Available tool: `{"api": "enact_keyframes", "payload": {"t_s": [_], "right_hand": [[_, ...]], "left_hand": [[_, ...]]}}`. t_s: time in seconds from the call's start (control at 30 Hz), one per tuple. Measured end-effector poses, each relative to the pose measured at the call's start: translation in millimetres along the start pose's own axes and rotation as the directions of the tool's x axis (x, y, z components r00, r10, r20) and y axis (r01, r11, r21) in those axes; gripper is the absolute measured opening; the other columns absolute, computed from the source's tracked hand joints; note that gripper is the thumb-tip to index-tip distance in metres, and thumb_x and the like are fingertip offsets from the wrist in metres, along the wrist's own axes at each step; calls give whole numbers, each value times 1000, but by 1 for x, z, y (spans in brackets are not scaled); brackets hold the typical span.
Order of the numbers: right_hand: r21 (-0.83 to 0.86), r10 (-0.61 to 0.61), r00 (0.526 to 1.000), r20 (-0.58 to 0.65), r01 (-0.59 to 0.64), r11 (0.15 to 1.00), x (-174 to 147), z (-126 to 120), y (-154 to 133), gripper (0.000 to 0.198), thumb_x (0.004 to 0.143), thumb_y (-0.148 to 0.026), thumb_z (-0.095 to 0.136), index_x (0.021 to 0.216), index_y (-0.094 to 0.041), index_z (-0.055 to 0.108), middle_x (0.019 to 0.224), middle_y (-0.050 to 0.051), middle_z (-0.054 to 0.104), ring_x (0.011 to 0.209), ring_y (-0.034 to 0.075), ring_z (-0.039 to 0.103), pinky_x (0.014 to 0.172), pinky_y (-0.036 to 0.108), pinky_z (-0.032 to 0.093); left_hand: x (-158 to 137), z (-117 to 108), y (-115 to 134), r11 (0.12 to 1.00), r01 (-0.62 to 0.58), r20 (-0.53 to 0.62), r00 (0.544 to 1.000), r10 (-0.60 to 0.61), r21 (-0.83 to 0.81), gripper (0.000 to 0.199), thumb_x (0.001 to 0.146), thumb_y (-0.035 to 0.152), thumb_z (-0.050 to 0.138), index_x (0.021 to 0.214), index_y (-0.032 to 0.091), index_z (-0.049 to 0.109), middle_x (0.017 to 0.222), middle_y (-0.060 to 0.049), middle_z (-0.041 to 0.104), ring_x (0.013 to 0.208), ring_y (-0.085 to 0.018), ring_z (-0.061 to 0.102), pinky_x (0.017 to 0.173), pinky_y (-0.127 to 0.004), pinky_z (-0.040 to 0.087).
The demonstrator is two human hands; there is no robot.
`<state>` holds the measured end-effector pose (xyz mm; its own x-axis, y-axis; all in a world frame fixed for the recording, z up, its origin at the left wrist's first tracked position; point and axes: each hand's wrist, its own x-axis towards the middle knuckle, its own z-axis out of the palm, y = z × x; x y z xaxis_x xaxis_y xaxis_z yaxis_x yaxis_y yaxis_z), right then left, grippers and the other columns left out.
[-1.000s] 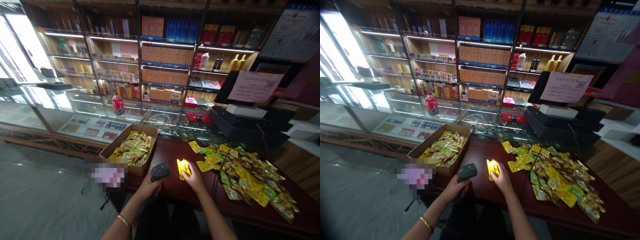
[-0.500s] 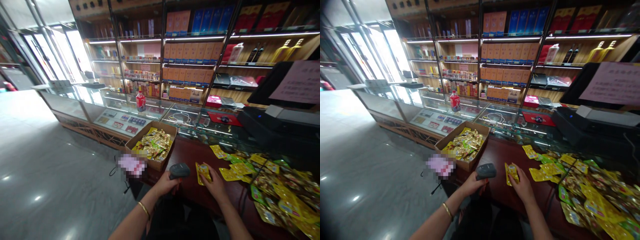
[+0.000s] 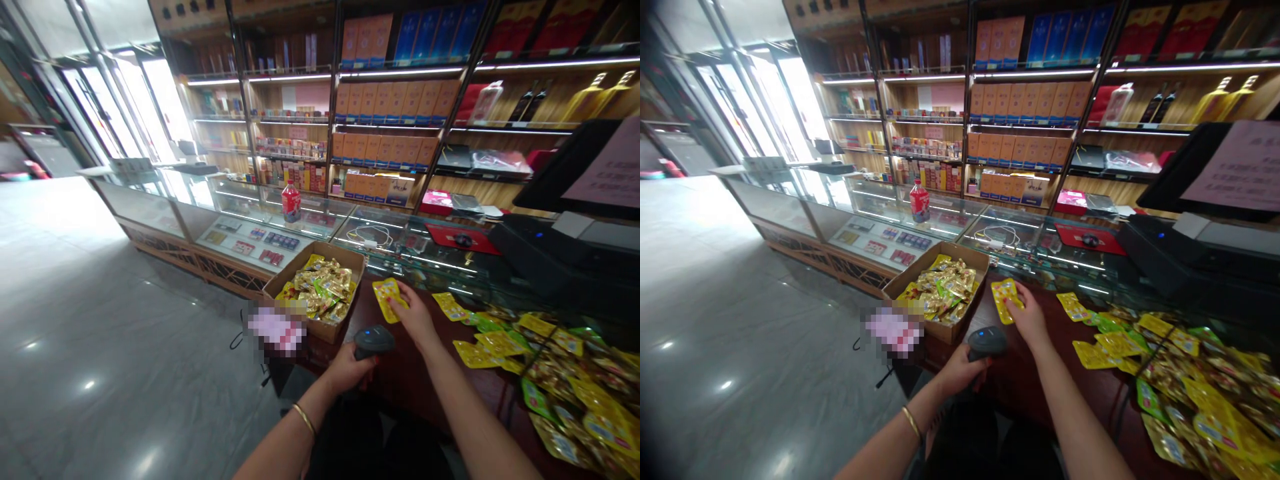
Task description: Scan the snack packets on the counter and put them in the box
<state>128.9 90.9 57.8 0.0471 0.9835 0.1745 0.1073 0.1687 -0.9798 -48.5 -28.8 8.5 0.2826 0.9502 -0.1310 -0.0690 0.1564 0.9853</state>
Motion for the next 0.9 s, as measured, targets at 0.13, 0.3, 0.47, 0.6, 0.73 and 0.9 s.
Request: {"api": "enact_keyframes", "payload": {"t_s": [0.13,0.3,0.47,0.6,0.73,0.9], "right_hand": [[34,-27,984,178,22,999,38,58,-40,77,80,-59,74,147,-25,56,118,9,79,103,26,76,94,43,61],[-765,-94,989,-113,-27,643,38,-8,-1,61,96,-42,55,152,-16,55,160,22,50,153,42,38,121,68,30],[-846,123,870,-477,-493,201,1,-114,65,73,103,-48,36,157,0,44,168,36,28,158,54,18,114,85,13],[-932,123,932,-340,-352,89,-38,-125,81,66,105,-43,31,153,-3,52,165,29,41,155,48,30,117,73,26],[-983,25,987,-156,-158,94,-67,-105,83,61,105,-33,30,159,-14,49,166,21,43,156,41,34,120,65,30],[-893,-3,944,-329,-310,327,-70,-117,80,64,104,-38,28,162,-14,40,168,19,40,155,33,37,117,51,40]], "left_hand": [[-2,0,1,1000,-9,-12,1000,9,17,42,77,57,75,71,18,60,52,2,59,37,-10,50,40,-22,39],[-3,-1,4,1000,16,0,1000,-16,20,37,77,52,73,74,18,61,53,2,61,38,-10,52,41,-21,39],[-3,-2,4,1000,4,11,1000,-5,13,36,77,51,74,73,18,60,53,2,60,37,-10,50,39,-22,38],[1,-3,0,1000,10,-33,999,-10,12,39,76,54,76,75,19,60,52,2,60,35,-10,47,37,-22,35],[3,-2,-4,1000,15,-62,998,-14,13,42,74,57,78,77,19,60,52,2,61,35,-11,49,37,-22,36],[0,-1,0,998,3,-57,998,1,57,43,76,57,76,69,19,59,52,0,61,36,-11,50,38,-23,36]]}}
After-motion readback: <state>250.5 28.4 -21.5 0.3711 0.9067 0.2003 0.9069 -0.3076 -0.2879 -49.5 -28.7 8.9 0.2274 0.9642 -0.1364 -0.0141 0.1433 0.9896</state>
